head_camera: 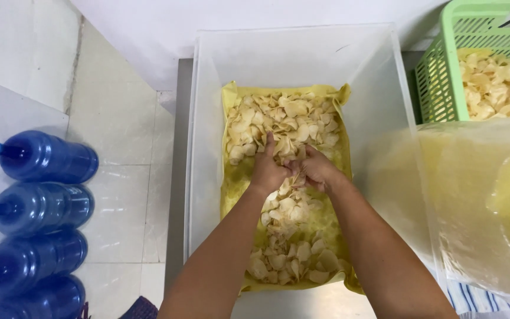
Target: Packing fried chips from a large storage container into individual plastic bags while sorting through them.
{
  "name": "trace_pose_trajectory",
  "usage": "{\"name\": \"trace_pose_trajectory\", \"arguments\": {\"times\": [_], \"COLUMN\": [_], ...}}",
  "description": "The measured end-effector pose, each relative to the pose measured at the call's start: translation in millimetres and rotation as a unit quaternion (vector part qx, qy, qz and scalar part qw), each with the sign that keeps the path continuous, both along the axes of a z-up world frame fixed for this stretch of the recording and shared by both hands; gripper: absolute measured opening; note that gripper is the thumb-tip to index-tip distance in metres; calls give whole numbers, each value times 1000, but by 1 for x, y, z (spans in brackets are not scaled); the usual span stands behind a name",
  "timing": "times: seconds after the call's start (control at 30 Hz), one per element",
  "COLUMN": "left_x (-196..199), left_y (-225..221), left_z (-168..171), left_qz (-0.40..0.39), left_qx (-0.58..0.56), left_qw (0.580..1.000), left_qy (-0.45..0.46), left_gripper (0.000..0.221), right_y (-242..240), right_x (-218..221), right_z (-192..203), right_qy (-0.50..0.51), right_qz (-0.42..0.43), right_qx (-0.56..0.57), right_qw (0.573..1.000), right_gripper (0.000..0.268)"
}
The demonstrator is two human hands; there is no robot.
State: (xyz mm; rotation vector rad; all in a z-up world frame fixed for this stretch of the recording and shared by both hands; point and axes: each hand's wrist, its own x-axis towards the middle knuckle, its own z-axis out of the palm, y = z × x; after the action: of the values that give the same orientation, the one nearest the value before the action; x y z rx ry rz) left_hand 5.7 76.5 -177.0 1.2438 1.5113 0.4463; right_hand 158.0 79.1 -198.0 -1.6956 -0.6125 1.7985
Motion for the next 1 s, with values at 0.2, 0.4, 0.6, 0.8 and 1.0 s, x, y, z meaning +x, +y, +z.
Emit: {"name": "trace_pose_trajectory", "arguments": {"times": [0.2, 0.4, 0.6, 0.8, 1.0], "left_x": [-3, -3, 6, 4, -12], "left_y": [0, 4, 4, -5, -35], "left_z": [-9, -34, -9, 55, 163], "left_qz": [11, -38, -9, 28, 49], "left_qx": [1, 7, -11, 21, 150], "left_qw": [1000, 997, 999, 999, 986], "left_qy": [3, 61, 52, -11, -56], "left_gripper": [123, 106, 101, 93, 91], "right_y": [-4, 0, 7, -4, -42], "right_x": [-5, -1, 1, -2, -32], "right_z": [14, 4, -4, 66, 183], "right_qy": [-10, 0, -7, -43, -104], "right_qz": [-1, 6, 18, 9, -1], "right_qx": [-9, -15, -20, 14, 205], "right_qw": [1000, 1000, 1000, 999, 973], "right_gripper": [81, 84, 85, 96, 87]}}
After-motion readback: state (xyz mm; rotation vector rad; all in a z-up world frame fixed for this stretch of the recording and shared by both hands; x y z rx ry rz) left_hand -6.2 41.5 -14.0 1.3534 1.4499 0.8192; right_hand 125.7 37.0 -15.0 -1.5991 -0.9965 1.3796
